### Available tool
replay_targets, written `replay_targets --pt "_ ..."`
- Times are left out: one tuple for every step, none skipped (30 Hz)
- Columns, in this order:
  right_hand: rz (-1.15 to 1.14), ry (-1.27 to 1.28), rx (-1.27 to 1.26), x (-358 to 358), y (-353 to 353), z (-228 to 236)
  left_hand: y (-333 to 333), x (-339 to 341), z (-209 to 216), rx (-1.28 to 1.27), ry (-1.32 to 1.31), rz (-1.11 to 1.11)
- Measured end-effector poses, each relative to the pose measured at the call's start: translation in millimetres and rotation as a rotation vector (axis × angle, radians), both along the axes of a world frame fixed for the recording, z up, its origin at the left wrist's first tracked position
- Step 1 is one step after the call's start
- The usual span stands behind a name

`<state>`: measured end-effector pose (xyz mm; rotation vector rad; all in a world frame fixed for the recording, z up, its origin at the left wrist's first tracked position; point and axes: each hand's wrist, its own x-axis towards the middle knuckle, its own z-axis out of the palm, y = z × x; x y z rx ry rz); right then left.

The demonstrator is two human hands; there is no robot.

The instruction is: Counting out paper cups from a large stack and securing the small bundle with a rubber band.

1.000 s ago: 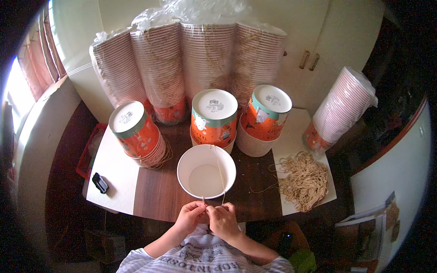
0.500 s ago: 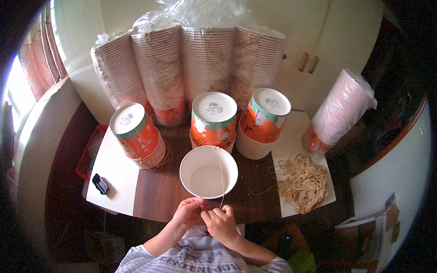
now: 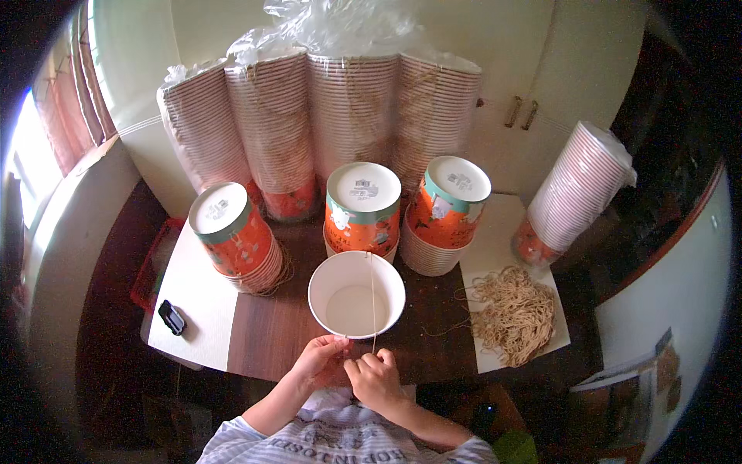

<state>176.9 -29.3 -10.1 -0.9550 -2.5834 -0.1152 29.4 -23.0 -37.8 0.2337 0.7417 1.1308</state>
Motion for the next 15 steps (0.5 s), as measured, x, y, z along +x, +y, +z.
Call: replay_targets --pt "-0.004 0.001 0.003 2.4 1.2 2.4 0.8 -1.1 2.0 0.003 0.001 -0.004" --pt "0.009 0.048 0.012 5.6 2.0 7.6 0.1 -3.2 6.4 0.039 0.130 -0.034" --pt "0.021 0.096 0.021 9.9 3.1 13.0 -1.6 -6.1 11.2 0.076 0.260 -0.064" --pt "0.045 0.117 0.021 16.2 5.9 16.7 -5.9 -14.0 15.9 0.147 0.394 -0.083" --pt "0.046 0.092 -0.007 23.5 6.1 22.7 -6.3 -21.2 15.0 0.227 0.604 -0.039" --pt "0.047 0.068 -0.036 31.0 6.5 28.0 -5.5 -28.1 12.5 0.307 0.813 0.008" --pt "0.042 0.049 -0.065 38.2 7.1 31.1 -2.9 -34.9 7.3 0.388 0.970 0.128" --pt "0.039 0.027 -0.052 43.5 7.8 37.0 0.4 -39.4 7.1 0.408 1.028 0.241" --pt "0.035 0.004 -0.039 48.0 8.7 41.8 4.6 -44.0 12.9 0.460 1.114 0.304" --pt "0.038 0.035 -0.028 50.4 9.6 43.4 10.2 -47.4 20.0 0.513 1.200 0.368" --pt "0.038 0.035 -0.026 51.4 9.8 44.5 16.3 -48.4 25.9 0.514 1.200 0.370" --pt "0.094 0.055 -0.047 51.8 10.3 45.8 21.9 -49.9 32.0 0.491 1.239 0.311" --pt "0.148 0.073 -0.063 52.1 10.8 49.1 26.6 -50.6 37.3 0.472 1.274 0.252" --pt "0.177 0.144 -0.095 48.6 8.4 55.4 30.4 -52.0 38.1 0.428 1.294 0.151" --pt "0.206 0.128 -0.089 47.5 6.1 58.1 34.2 -53.1 39.5 0.435 1.319 0.050"
